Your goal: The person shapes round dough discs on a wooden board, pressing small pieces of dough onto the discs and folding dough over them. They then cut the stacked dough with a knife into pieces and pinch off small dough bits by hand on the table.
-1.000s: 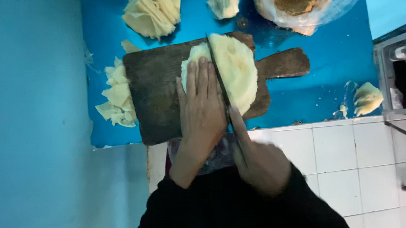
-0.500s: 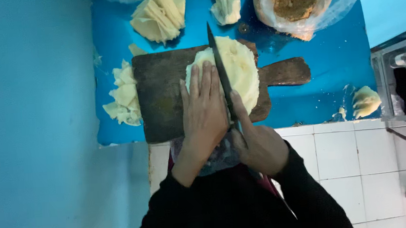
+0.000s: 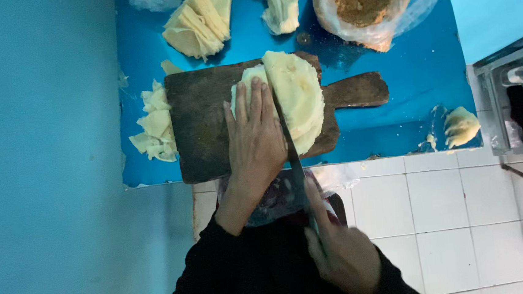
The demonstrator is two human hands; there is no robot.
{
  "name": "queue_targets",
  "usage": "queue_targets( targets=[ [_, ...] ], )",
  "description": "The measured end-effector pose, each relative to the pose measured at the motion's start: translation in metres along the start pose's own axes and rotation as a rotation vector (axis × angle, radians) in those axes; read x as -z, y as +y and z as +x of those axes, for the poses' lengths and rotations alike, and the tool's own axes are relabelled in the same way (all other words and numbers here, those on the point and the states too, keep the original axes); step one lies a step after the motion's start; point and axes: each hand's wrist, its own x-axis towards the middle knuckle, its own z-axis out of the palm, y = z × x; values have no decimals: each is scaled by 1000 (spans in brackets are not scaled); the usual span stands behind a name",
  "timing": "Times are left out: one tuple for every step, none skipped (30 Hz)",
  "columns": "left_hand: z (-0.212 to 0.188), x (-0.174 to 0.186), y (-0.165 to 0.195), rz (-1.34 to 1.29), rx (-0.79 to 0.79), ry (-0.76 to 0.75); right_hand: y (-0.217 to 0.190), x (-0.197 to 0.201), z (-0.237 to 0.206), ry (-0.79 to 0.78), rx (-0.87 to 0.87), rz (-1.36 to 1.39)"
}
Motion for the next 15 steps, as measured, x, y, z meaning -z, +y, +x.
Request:
queue_targets(
  targets=[
    [0, 1, 0, 5, -8, 1, 0, -4, -15, -110, -111, 32],
    [1, 2, 1, 7, -15, 2, 1, -7, -27, -222, -222, 63],
    [1, 3, 2, 48, -13, -14, 1, -7, -38, -281, -263, 27],
    [0, 5, 4, 90, -17, -25, 1, -5, -47, -333, -302, -8],
    [1, 7, 5, 135, -17, -30, 3, -3, -50, -385, -335, -47],
    [1, 9, 6, 129, 6, -42, 5, 2, -52, -504, -412, -53],
    [0, 12, 8, 120, 26, -59, 8, 10, -55, -626, -494, -56],
    [-1, 15, 9, 112, 44, -71, 9, 17, -56, -744, -573, -58],
    [-2, 20, 10, 54, 109, -43, 11, 28, -62, -476, -299, -81],
    [-4, 24, 11, -2, 172, -15, 14, 42, -71, -205, -28, -95],
    [-3, 28, 11, -59, 226, 18, 14, 50, -72, 80, 241, -108],
    [1, 32, 9, -23, 255, -31, 15, 56, -68, -75, 3, -32],
    [4, 35, 10, 9, 288, -89, 16, 64, -64, -237, -241, 45],
    [8, 38, 10, 38, 316, -149, 17, 70, -56, -395, -491, 122],
    [15, 40, 9, 30, 341, -171, 17, 70, -41, -281, -374, 160]
  ],
)
